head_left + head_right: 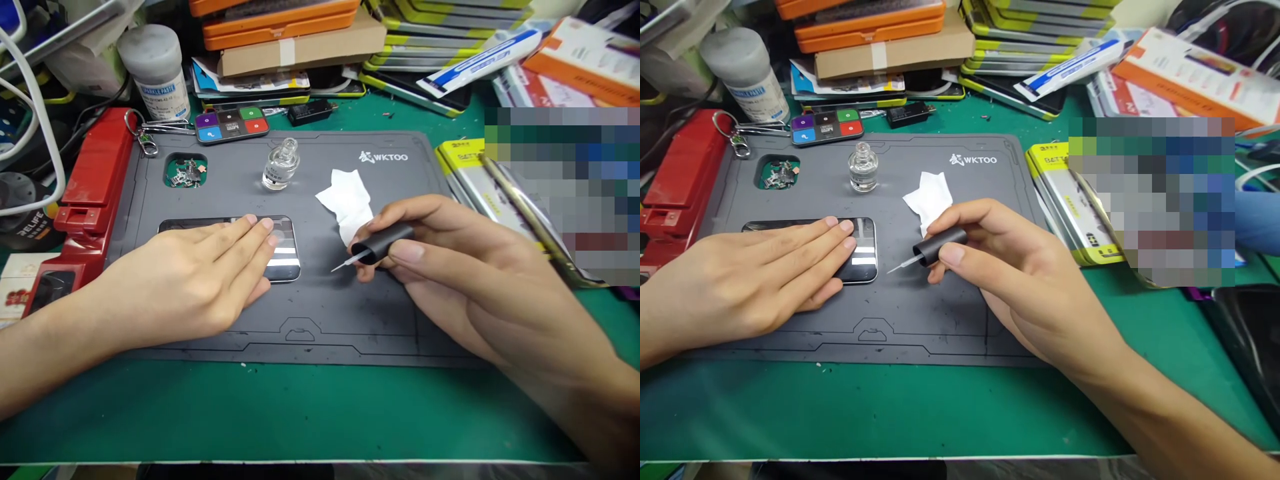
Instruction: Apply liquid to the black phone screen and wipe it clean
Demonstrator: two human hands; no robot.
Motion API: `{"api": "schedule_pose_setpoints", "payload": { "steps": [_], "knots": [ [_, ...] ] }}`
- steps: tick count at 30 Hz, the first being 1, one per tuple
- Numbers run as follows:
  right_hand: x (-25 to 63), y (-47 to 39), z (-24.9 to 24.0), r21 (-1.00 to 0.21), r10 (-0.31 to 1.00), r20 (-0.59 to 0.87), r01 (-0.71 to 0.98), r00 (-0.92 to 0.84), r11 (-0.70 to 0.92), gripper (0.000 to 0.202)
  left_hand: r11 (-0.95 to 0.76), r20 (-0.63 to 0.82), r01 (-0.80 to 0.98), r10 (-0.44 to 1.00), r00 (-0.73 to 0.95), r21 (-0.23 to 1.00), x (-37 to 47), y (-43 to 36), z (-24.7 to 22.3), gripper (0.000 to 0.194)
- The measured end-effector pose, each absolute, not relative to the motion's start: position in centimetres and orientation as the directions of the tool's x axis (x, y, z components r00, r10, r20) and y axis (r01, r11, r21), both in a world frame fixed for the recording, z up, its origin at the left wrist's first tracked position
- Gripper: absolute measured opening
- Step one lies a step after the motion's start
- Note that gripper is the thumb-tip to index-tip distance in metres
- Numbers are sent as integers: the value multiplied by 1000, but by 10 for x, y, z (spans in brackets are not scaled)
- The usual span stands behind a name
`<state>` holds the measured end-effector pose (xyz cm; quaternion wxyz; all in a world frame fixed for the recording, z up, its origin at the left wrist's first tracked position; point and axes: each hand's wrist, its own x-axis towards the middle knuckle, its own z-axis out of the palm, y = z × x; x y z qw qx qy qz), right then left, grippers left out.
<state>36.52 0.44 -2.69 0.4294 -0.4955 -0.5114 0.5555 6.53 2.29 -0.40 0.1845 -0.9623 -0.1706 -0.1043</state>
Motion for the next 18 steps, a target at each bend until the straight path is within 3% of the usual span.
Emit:
{"api": "schedule_pose_setpoints", "payload": {
  "steps": [11, 18],
  "knots": [
    [365, 5, -26, -992, 983, -121, 44, -141, -116, 16, -891, 257, 397, 340, 905, -218, 65, 19, -3, 45],
    [365, 2, -27, -991, 981, -125, 60, -148, -118, 16, -847, 262, 366, 280, 924, -386, 69, 20, -3, 33]
  ]
}}
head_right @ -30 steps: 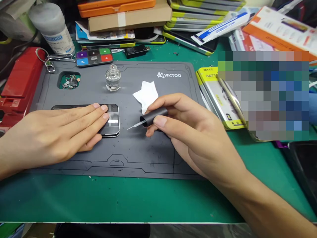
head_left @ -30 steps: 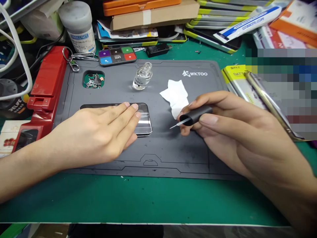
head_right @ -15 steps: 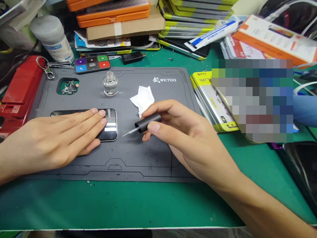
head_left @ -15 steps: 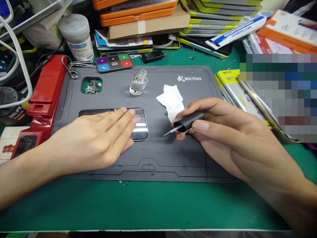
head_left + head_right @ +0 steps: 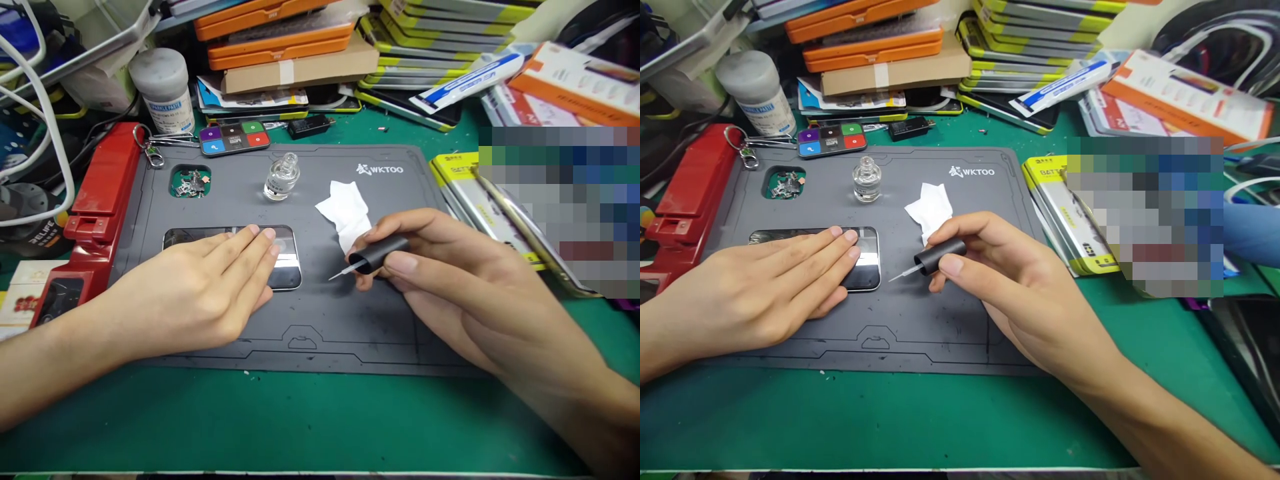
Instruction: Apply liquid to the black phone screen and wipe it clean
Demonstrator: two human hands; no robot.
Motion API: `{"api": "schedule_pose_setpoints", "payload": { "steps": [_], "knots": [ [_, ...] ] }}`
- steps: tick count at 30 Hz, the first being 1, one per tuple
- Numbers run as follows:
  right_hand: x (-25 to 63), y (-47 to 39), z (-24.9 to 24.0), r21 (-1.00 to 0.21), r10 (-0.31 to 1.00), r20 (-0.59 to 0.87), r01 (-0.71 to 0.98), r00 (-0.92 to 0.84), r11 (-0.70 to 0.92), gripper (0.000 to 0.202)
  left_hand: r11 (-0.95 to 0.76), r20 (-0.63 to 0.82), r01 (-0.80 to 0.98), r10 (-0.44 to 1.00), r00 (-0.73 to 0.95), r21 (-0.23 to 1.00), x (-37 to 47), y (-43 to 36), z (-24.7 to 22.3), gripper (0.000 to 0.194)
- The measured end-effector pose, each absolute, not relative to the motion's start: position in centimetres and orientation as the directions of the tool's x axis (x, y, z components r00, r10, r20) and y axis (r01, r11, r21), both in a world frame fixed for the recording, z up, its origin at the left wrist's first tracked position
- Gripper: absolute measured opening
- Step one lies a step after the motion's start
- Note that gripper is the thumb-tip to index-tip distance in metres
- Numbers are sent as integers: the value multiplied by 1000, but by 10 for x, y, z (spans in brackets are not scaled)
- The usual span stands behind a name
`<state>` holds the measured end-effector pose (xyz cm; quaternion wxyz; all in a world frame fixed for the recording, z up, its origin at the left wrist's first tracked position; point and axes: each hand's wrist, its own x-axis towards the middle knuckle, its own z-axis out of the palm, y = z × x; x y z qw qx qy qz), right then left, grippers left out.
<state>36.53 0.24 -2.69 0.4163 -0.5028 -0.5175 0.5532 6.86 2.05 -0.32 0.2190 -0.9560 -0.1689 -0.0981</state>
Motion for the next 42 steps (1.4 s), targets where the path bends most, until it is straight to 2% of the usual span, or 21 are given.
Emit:
{"api": "schedule_pose_setpoints", "payload": {
  "steps": [4, 12, 18, 24, 35, 42],
  "knots": [
    [365, 3, -28, -990, 983, -123, 80, -138, -113, 16, -817, 274, 344, 238, 932, -462, 70, 21, -5, 32],
    [363, 3, -30, -991, 985, -118, 79, -122, -109, 17, -843, 263, 350, 259, 929, -408, 68, 19, -10, 35],
    [364, 2, -32, -990, 983, -135, 63, -125, -128, 17, -836, 273, 342, 240, 932, -430, 68, 19, -10, 36],
    [366, 2, -33, -990, 984, -127, 72, -129, -118, 16, -803, 224, 328, 246, 943, -499, 70, 18, -9, 35],
    [364, 3, -33, -992, 985, -112, 74, -128, -103, 19, -859, 205, 337, 277, 939, -386, 69, 17, -6, 37],
    [365, 2, -31, -990, 984, -122, 80, -128, -112, 19, -811, 199, 306, 236, 951, -499, 72, 17, -4, 36]
  ]
}}
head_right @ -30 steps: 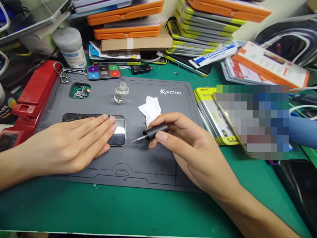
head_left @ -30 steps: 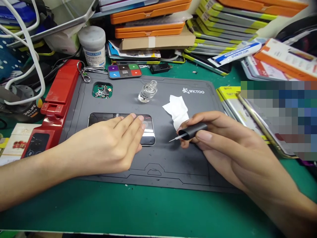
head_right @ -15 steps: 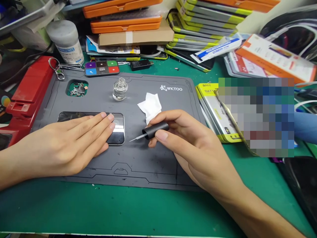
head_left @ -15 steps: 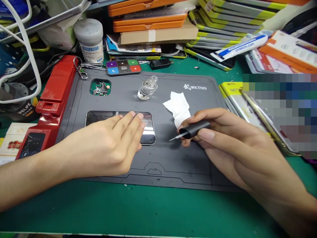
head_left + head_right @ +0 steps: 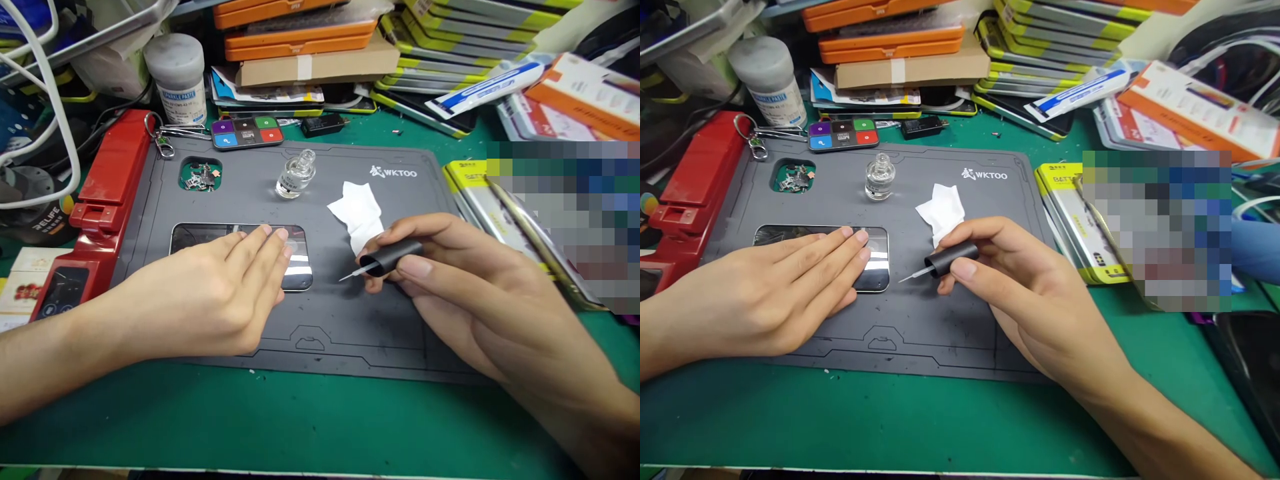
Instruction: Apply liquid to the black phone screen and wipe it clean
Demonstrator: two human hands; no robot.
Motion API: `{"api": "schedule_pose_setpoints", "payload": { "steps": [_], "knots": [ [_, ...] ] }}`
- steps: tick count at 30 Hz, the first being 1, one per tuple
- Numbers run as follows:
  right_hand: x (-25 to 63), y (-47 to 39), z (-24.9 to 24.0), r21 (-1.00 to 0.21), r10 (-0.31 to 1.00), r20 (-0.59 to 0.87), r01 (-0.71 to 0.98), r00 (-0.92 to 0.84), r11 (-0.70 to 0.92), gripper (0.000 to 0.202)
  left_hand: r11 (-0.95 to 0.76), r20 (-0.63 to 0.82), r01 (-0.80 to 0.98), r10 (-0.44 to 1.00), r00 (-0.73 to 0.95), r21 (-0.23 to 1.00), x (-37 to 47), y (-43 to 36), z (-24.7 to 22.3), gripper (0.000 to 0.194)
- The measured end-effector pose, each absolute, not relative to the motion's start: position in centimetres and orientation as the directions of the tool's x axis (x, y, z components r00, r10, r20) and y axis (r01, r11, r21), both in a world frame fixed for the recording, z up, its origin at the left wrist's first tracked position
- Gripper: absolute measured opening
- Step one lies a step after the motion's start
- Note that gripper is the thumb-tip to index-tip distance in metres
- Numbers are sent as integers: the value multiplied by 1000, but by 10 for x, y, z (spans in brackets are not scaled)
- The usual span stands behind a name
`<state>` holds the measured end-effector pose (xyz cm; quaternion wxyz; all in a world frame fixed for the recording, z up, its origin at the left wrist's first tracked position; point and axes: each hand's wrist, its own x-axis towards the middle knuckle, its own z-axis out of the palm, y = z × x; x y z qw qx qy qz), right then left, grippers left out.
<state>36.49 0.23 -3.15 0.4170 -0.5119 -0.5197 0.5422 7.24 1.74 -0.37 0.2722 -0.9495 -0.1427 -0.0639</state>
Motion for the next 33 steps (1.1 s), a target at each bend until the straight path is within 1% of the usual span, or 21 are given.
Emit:
{"api": "schedule_pose_setpoints", "payload": {
  "steps": [2, 3, 7, 9, 15, 22, 26, 33],
  "knots": [
    [366, 2, -31, -990, 985, -122, 79, -126, -113, 19, -808, 207, 307, 233, 950, -502, 72, 18, -4, 36],
    [366, 2, -30, -991, 985, -121, 81, -125, -111, 19, -817, 207, 314, 242, 948, -484, 72, 18, -4, 35],
    [367, 1, -30, -990, 985, -120, 87, -122, -109, 19, -870, 182, 384, 342, 922, -308, 71, 18, -5, 36],
    [367, 2, -31, -990, 984, -122, 88, -127, -112, 20, -878, 171, 411, 378, 910, -245, 71, 17, -5, 37],
    [365, 3, -32, -990, 984, -120, 91, -134, -109, 19, -879, 176, 431, 400, 900, -205, 71, 18, -4, 36],
    [365, 2, -29, -989, 985, -122, 94, -124, -110, 19, -885, 203, 456, 432, 879, -94, 68, 17, -5, 36],
    [365, 3, -29, -990, 985, -122, 85, -125, -111, 19, -885, 206, 449, 420, 884, -123, 67, 17, -5, 36],
    [364, 3, -30, -988, 984, -134, 96, -115, -123, 21, -876, 216, 412, 364, 906, -251, 67, 16, -3, 36]
  ]
}}
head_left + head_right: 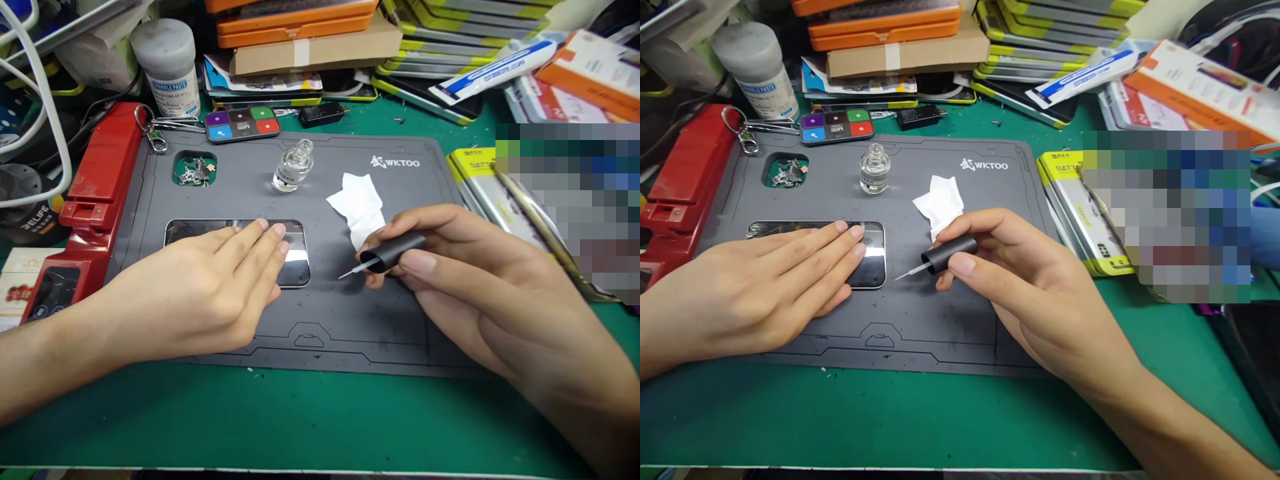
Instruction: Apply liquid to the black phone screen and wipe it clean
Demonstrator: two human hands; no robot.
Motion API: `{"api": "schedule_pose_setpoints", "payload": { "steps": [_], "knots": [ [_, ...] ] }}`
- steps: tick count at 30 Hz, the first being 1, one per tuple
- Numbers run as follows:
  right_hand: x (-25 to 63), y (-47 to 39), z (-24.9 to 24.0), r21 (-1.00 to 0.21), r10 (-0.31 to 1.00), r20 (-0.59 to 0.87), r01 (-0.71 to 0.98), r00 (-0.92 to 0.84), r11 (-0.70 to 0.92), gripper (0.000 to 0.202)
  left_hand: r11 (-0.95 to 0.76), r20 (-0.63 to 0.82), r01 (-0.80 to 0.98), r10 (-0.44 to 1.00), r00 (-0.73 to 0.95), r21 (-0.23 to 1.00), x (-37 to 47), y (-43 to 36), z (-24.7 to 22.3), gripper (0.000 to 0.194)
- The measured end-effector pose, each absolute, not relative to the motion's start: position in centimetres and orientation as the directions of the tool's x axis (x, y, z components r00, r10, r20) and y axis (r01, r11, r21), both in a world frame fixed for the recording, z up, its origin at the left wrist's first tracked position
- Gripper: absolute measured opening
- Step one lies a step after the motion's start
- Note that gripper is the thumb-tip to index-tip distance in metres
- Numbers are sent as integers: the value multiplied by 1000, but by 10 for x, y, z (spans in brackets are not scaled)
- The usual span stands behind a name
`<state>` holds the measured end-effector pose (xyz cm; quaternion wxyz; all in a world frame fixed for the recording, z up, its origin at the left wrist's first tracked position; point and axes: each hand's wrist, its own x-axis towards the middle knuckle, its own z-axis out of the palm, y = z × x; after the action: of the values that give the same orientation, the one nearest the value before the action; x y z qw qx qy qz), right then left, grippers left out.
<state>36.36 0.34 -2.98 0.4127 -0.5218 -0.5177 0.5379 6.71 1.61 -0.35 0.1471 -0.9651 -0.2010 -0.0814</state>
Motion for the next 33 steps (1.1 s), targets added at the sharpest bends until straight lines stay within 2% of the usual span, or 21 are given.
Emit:
{"api": "schedule_pose_setpoints", "payload": {
  "steps": [4, 11, 20, 23, 26, 28, 30, 33],
  "knots": [
    [362, 3, -28, -989, 986, -123, 93, -111, -113, 20, -879, 212, 400, 352, 912, -260, 68, 16, -3, 36],
    [362, 2, -28, -988, 984, -130, 93, -118, -120, 20, -883, 200, 469, 458, 866, -8, 66, 17, -3, 42],
    [363, 2, -27, -988, 984, -132, 102, -124, -119, 19, -865, 183, 500, 500, 847, 49, 68, 17, -3, 39],
    [364, 1, -26, -988, 984, -129, 100, -126, -116, 19, -876, 195, 482, 469, 862, -27, 68, 17, -4, 39],
    [363, 2, -26, -990, 982, -126, 76, -139, -116, 18, -876, 237, 418, 364, 901, -240, 69, 17, -4, 35],
    [362, 3, -27, -992, 981, -120, 59, -155, -112, 19, -859, 261, 382, 304, 916, -340, 69, 17, -4, 35],
    [362, 5, -28, -994, 981, -105, 43, -164, -99, 20, -855, 282, 379, 289, 915, -353, 69, 17, -6, 35],
    [361, 7, -30, -997, 985, -79, 10, -154, -78, 21, -864, 321, 419, 327, 889, -281, 69, 16, -9, 33]
  ]
}}
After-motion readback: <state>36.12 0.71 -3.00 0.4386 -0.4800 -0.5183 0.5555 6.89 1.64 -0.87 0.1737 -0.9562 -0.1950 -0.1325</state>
